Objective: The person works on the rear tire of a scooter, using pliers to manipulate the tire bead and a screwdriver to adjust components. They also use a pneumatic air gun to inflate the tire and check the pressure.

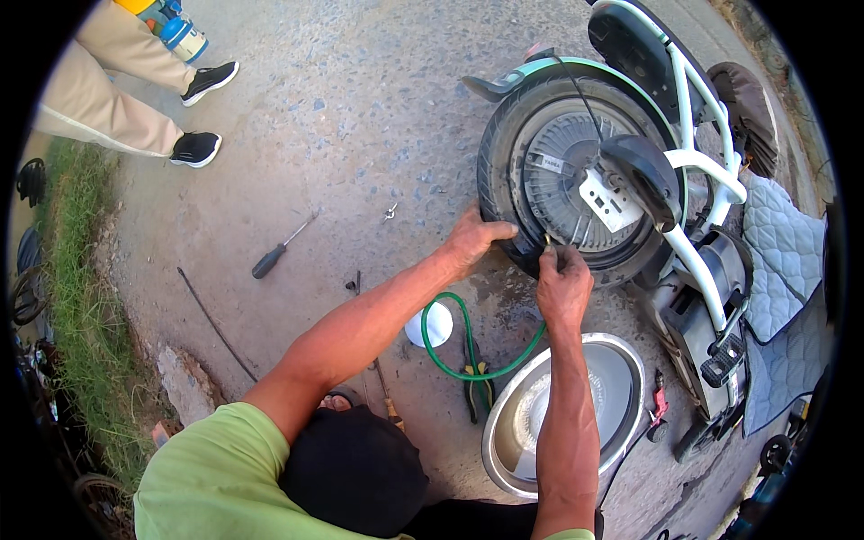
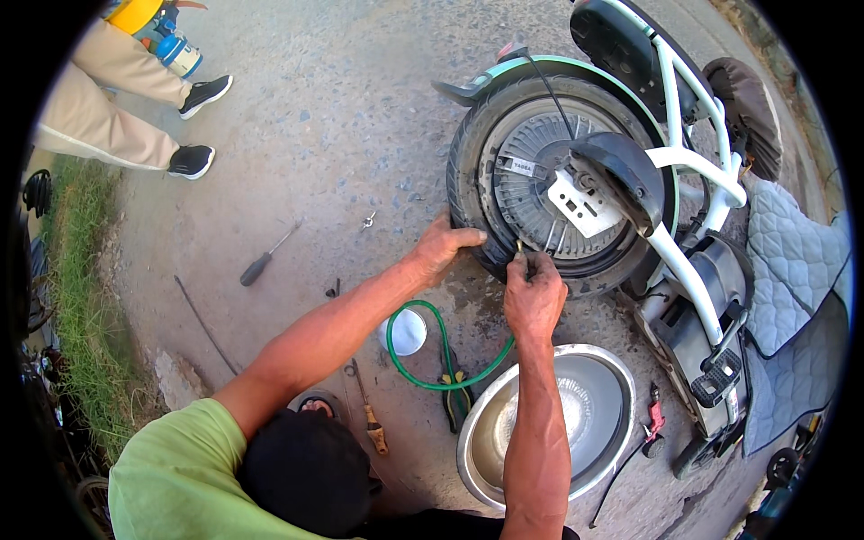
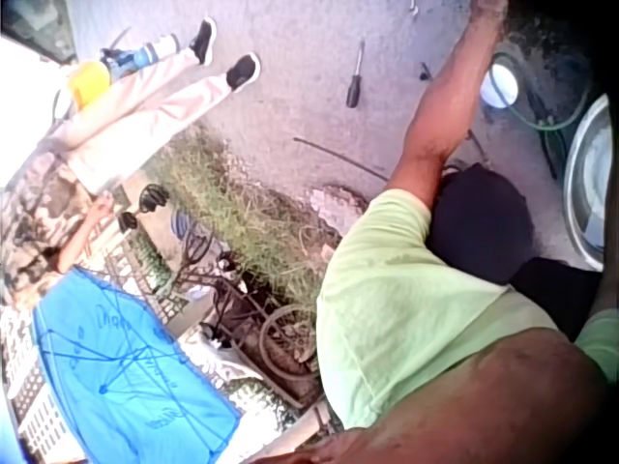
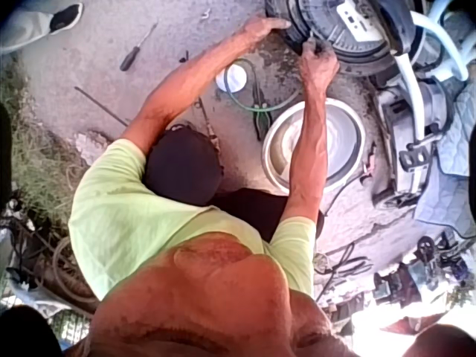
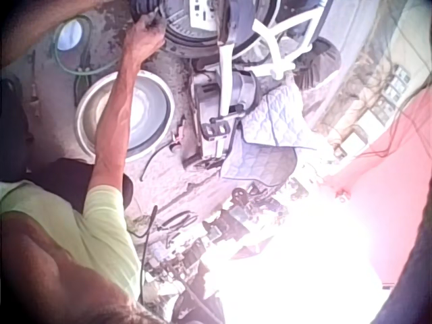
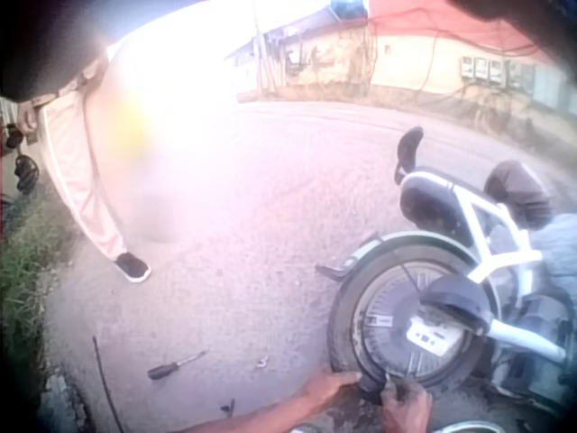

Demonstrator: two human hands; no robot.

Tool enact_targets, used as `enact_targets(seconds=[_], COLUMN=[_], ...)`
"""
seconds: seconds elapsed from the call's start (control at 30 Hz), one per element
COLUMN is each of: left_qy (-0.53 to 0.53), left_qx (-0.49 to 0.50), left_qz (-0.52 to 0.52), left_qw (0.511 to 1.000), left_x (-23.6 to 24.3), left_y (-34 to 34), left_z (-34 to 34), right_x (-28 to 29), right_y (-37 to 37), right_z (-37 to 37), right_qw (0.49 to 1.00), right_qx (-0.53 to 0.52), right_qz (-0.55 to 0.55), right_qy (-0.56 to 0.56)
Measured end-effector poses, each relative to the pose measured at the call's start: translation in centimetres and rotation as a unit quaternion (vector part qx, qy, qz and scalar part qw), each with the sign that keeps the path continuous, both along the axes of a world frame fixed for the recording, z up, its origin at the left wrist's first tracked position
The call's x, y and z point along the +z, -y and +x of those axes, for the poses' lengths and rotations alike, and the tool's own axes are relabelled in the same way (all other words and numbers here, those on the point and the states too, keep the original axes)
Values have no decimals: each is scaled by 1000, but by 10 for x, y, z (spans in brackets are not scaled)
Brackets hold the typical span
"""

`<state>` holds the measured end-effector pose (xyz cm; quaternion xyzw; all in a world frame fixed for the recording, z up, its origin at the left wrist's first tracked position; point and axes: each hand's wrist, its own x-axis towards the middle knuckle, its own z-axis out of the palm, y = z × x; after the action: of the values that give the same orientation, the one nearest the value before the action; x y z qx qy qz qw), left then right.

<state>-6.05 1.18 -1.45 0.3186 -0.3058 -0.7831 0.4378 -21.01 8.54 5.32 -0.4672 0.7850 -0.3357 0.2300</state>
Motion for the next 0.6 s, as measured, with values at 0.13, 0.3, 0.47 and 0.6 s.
enact_targets(seconds=[0.13, 0.3, 0.47, 0.6], left_qy=[-3, 4, 13, 60], left_qx=[8, 32, 12, 15], left_qz=[10, 2, 4, 33], left_qw=[1000, 999, 1000, 998], left_x=[1, -6, -7, 2], left_y=[-2, -4, -5, -9], left_z=[0, -2, 0, 5], right_x=[-3, -6, -3, -2], right_y=[-1, -1, -3, -2], right_z=[0, 0, 1, 0], right_qw=[1000, 1000, 1000, 1000], right_qx=[1, 8, 3, 4], right_qz=[-13, -23, -23, 3], right_qy=[6, -5, -4, -10])
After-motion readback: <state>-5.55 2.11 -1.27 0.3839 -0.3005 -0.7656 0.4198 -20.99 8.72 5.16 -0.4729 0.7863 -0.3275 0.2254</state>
